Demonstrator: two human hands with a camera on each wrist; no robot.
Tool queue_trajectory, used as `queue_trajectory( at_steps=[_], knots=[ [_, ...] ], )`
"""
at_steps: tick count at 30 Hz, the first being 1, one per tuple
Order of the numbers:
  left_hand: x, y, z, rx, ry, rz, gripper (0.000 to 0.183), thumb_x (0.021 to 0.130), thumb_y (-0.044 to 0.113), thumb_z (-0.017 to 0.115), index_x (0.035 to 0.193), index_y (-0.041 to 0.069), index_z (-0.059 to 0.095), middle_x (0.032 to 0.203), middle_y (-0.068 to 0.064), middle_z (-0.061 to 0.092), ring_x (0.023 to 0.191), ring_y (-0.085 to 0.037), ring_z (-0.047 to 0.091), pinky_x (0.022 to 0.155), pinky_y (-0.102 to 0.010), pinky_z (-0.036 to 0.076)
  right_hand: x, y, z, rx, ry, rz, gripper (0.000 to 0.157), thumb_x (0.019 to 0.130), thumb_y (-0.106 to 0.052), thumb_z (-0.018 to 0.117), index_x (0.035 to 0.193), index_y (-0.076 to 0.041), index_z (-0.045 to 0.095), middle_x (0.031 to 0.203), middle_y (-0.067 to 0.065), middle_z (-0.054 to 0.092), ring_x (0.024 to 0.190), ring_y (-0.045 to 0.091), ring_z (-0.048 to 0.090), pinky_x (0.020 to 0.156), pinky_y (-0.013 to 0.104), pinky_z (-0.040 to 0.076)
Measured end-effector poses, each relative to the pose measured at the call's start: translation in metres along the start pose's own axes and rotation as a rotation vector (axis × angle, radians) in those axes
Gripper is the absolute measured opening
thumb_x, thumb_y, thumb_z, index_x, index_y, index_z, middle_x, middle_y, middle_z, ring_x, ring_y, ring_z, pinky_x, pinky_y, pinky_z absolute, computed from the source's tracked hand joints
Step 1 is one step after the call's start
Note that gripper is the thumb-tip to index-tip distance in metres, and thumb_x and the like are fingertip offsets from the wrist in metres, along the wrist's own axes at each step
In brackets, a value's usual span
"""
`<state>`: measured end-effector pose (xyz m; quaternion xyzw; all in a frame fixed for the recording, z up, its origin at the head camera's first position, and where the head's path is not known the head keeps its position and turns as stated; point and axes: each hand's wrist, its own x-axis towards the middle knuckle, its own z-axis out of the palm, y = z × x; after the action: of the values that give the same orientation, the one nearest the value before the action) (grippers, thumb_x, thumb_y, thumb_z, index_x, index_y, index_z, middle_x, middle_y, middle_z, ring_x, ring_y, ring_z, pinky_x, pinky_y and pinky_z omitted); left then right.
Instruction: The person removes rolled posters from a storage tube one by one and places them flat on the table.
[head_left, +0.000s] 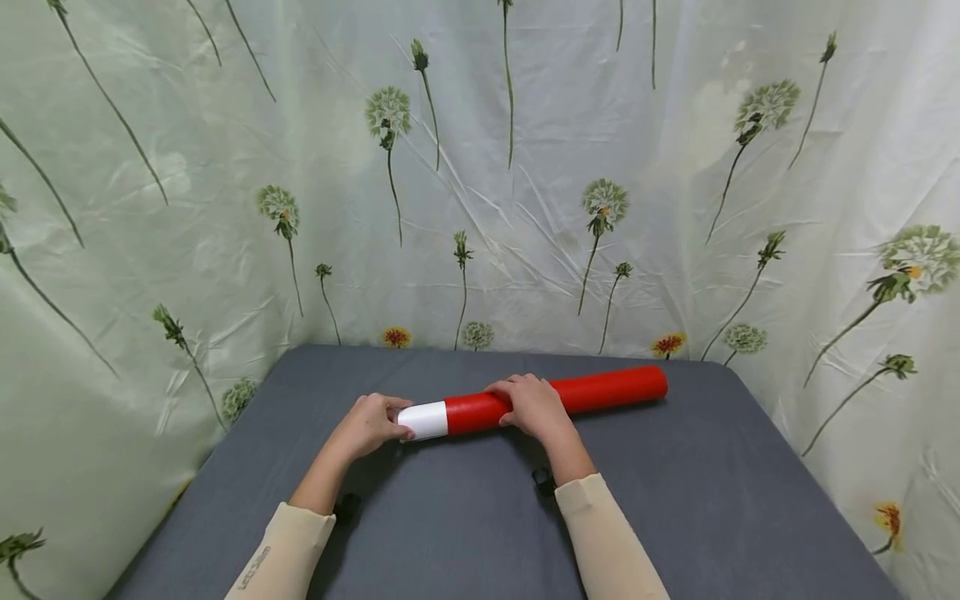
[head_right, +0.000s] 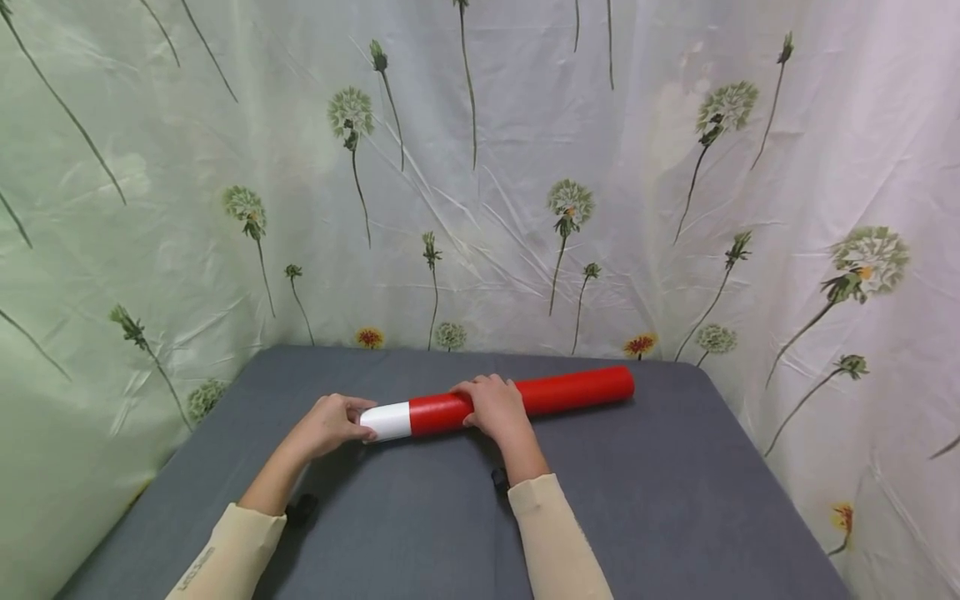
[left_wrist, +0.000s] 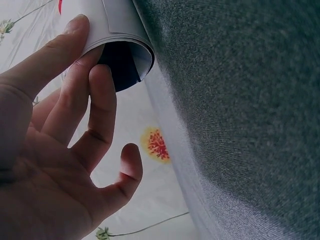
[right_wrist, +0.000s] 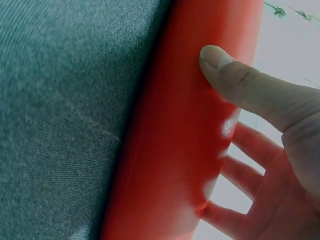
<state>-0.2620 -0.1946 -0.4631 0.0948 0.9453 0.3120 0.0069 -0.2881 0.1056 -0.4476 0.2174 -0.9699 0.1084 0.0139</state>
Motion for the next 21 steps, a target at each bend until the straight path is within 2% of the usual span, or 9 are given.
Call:
queue_trajectory(
  at_steps=[8,21],
  knots=[
    [-0.0001,0.002,-0.0016,-0.002,-0.006,0.003,0.054,0.077,0.012,0.093,0.126,-0.002,0.076,0.095,-0.012,0.082,0.081,-0.013,0.071,0.068,-0.029,0.053,-0.0004,0.002,-0.0032,0.003,-0.011,0.006,0.055,0.089,-0.022,0.086,0.141,-0.029,0.069,0.142,0.007,0.068,0.129,0.032,0.059,0.113,0.054,0.046],
    [-0.0011,0.0032,-0.0018,0.009,-0.003,-0.005,0.053,0.078,0.013,0.093,0.126,-0.002,0.076,0.095,-0.011,0.081,0.08,-0.012,0.067,0.067,-0.029,0.051,-0.0023,0.0053,-0.005,0.022,-0.018,0.016,0.055,0.089,-0.02,0.087,0.14,-0.028,0.07,0.141,0.007,0.069,0.129,0.033,0.059,0.114,0.055,0.046]
  ],
)
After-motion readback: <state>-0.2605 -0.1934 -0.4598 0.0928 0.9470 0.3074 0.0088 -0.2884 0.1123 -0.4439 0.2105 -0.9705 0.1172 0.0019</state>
